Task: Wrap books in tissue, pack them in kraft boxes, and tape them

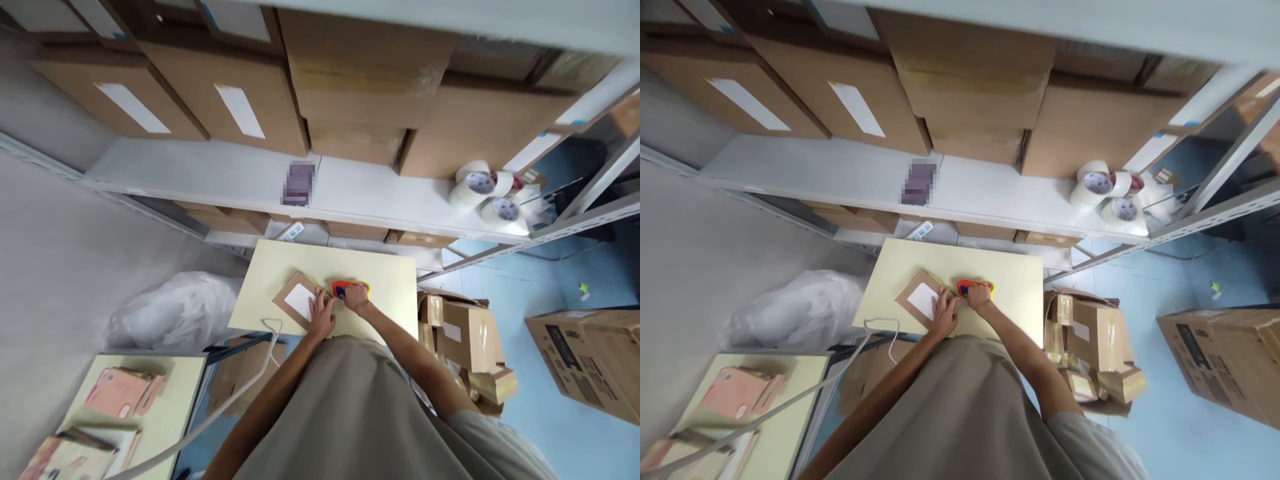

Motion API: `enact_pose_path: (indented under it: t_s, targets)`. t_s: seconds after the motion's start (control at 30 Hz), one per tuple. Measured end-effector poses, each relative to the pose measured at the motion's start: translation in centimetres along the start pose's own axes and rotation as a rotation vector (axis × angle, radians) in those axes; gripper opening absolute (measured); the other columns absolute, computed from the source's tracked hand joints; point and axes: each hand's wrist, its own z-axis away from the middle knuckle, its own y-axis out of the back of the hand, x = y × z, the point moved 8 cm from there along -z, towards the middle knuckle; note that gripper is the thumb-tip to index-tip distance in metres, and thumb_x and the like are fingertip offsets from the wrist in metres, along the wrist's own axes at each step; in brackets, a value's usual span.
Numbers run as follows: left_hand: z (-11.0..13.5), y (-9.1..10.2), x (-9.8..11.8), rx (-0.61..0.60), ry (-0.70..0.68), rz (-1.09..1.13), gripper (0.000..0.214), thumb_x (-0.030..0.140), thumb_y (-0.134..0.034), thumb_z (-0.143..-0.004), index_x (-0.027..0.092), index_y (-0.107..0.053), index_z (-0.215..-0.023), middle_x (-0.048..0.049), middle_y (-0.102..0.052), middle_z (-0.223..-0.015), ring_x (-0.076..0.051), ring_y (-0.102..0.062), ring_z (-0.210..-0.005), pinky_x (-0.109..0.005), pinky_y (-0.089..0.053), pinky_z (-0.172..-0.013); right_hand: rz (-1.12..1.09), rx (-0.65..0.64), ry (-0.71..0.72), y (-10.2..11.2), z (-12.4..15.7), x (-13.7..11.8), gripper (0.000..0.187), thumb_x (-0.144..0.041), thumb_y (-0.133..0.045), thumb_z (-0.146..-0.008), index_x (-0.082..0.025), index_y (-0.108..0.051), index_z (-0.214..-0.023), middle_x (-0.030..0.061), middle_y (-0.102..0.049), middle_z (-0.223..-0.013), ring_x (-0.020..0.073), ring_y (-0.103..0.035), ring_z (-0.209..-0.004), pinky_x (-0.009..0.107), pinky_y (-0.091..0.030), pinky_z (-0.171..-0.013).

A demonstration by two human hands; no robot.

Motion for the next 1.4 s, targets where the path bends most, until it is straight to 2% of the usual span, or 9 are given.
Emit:
enact_pose_path:
  t_s: [0.13, 0.23, 0.53, 0.77, 0.93, 1.07, 1.13, 1.23, 1.4]
  targets:
    - [-1.1, 2.6, 1.6, 0.170, -0.010, 0.033, 0.049, 0.011, -0.062, -0.082, 0.017, -0.068, -0.130, -0.0233, -0.055, -0.160, -0.044, -0.046, -0.159, -0.073, -0.037, -0.129, -0.081, 0.109, -0.103, 3.2, 2.3, 1.5, 0.048, -0.048, -0.050, -0.115, -0.009, -0.073, -0.133, 0.0219, -0.082, -0.124, 0.0295, -0.080, -0.115, 0.034, -0.057, -0.092]
    - [-2.4, 6.8, 6.7, 0.384, -0.191, 0.091, 0.049, 0.021, -0.062, -0.095, 0.018, -0.061, -0.143, -0.0205, -0.064, -0.144, -0.036, -0.060, -0.143, -0.059, -0.050, -0.122, -0.244, 0.223, -0.164, 7.6, 4.8, 3.5, 0.051, -0.055, -0.050, -0.114, -0.011, -0.070, -0.134, 0.0214, -0.082, -0.124, 0.0317, -0.081, -0.113, 0.034, -0.056, -0.089]
    - [-10.0, 20.4, 24.2, 0.623, -0.594, 0.138, 0.065, 0.009, -0.058, -0.095, 0.019, -0.053, -0.159, -0.0188, -0.065, -0.152, -0.032, -0.060, -0.143, -0.051, -0.049, -0.121, -0.212, 0.679, -0.164, 28.3, 6.5, 4.4, 0.048, -0.041, -0.055, -0.111, -0.007, -0.050, -0.144, 0.0240, -0.079, -0.117, 0.0379, -0.078, -0.108, 0.041, -0.054, -0.090]
    - [-10.4, 23.1, 24.5, 0.588, -0.621, 0.130, 0.059, 0.007, -0.052, -0.099, 0.018, -0.055, -0.157, -0.0162, -0.065, -0.152, -0.030, -0.062, -0.138, -0.050, -0.050, -0.121, -0.084, 0.790, -0.138, 31.7, 0.0, 4.5, 0.040, -0.016, -0.052, -0.103, -0.002, -0.056, -0.140, 0.0305, -0.076, -0.125, 0.0384, -0.067, -0.127, 0.052, -0.039, -0.120]
    - [-10.5, 20.8, 17.7, 0.459, -0.489, 0.110, 0.052, 0.011, -0.056, -0.097, 0.015, -0.060, -0.149, -0.0180, -0.068, -0.146, -0.033, -0.063, -0.137, -0.051, -0.050, -0.121, -0.103, 0.886, -0.113, 30.1, -1.2, 5.0, 0.052, -0.019, -0.052, -0.103, -0.003, -0.053, -0.152, 0.0303, -0.067, -0.145, 0.0390, -0.054, -0.145, 0.061, -0.030, -0.130]
    - [-10.9, 17.6, 6.9, 0.302, -0.210, 0.085, 0.054, 0.020, -0.061, -0.097, 0.011, -0.059, -0.150, -0.0232, -0.066, -0.148, -0.037, -0.060, -0.142, -0.054, -0.047, -0.124, -0.189, 1.135, -0.117, 25.3, 2.1, 5.2, 0.060, -0.036, -0.042, -0.112, -0.013, -0.038, -0.167, 0.0255, -0.039, -0.174, 0.0373, -0.030, -0.165, 0.066, -0.027, -0.133]
    - [-10.4, 16.0, 0.5, 0.215, -0.020, 0.045, 0.060, 0.026, -0.063, -0.098, 0.007, -0.055, -0.154, -0.0272, -0.064, -0.152, -0.040, -0.057, -0.147, -0.056, -0.045, -0.125, -0.296, 1.146, -0.159, 19.7, 3.5, 5.0, 0.065, -0.048, -0.038, -0.114, -0.015, -0.032, -0.170, 0.0255, -0.032, -0.178, 0.0373, -0.026, -0.168, 0.067, -0.029, -0.132]
    - [-9.1, 13.8, -7.9, 0.030, 0.214, -0.028, 0.073, 0.041, -0.064, -0.100, 0.001, -0.049, -0.159, -0.0332, -0.057, -0.159, -0.044, -0.052, -0.153, -0.055, -0.042, -0.127, -0.599, 0.863, -0.284, 8.0, 3.7, 3.5, 0.078, -0.063, -0.043, -0.110, -0.009, -0.037, -0.166, 0.0318, -0.043, -0.170, 0.0399, -0.039, -0.163, 0.065, -0.036, -0.130]
    - [-8.7, 11.0, -13.9, -0.292, 0.376, -0.054, 0.075, 0.062, -0.053, -0.105, 0.005, -0.058, -0.153, -0.0305, -0.062, -0.157, -0.043, -0.058, -0.150, -0.046, -0.049, -0.117, -1.364, 0.166, -0.674, -9.9, 3.6, -1.9, 0.075, -0.070, -0.055, -0.104, -0.010, -0.063, -0.149, 0.0245, -0.071, -0.147, 0.0375, -0.064, -0.144, 0.048, -0.050, -0.122]
